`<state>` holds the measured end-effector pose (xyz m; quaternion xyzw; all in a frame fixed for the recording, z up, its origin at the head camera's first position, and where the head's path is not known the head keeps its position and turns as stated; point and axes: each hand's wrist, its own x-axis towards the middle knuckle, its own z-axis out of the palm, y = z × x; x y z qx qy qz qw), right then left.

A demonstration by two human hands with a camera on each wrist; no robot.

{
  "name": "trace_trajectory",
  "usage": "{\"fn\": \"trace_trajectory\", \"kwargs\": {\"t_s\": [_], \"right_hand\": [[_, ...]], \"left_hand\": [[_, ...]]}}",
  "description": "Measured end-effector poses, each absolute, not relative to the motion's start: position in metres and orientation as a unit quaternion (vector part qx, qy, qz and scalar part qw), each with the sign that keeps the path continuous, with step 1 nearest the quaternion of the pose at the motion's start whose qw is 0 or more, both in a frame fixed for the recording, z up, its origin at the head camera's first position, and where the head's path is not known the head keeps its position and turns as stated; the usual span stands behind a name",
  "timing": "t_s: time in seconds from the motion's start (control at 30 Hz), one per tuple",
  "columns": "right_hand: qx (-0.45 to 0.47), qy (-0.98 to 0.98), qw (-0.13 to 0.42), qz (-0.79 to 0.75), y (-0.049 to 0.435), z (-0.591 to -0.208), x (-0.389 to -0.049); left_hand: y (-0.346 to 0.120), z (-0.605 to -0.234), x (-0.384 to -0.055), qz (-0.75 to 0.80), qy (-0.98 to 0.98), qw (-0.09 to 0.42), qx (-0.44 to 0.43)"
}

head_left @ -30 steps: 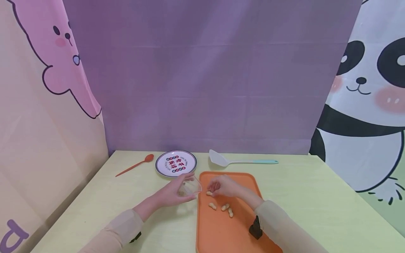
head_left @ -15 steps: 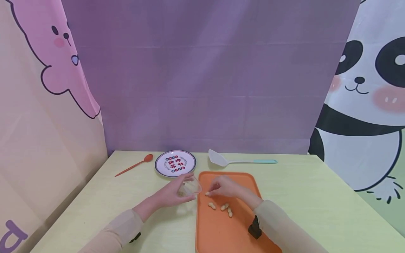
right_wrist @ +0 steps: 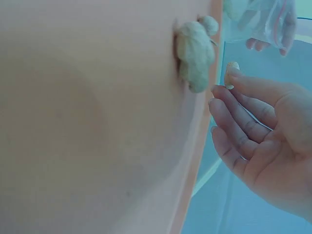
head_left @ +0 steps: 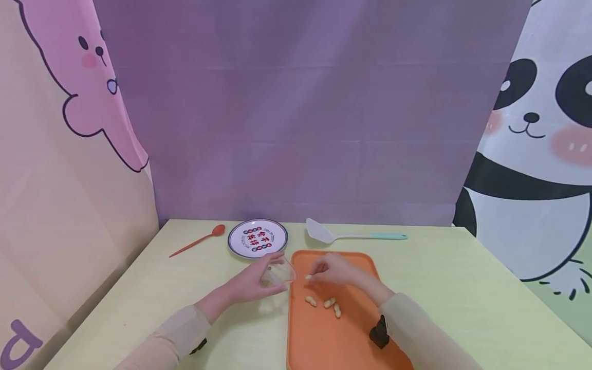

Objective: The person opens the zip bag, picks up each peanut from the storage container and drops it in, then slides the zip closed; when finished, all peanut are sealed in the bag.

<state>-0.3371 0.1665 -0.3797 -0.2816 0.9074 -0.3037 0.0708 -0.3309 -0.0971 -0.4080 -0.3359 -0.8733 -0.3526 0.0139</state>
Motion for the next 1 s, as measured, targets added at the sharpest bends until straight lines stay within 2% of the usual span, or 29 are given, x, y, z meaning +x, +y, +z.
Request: {"fn": "trace_trajectory", "kwargs": {"t_s": [0.47,0.9,1.0], "right_hand": [[-0.331,0.895,0.011,-0.297,0.169,-0.353,-0.328],[-0.338,0.884,0.037,-0.320,0.141,-0.345,-0.318],[-0.356,0.877,0.025,-0.322,0.134,-0.347,-0.318]], "left_hand": [[-0.097,-0.406,-0.330,-0.353,-0.871,0.020,-0.340],[-0.097,-0.406,-0.329,-0.363,-0.868,0.014,-0.340],[-0.096,-0.406,-0.329,-0.367,-0.866,0.012,-0.339]]}}
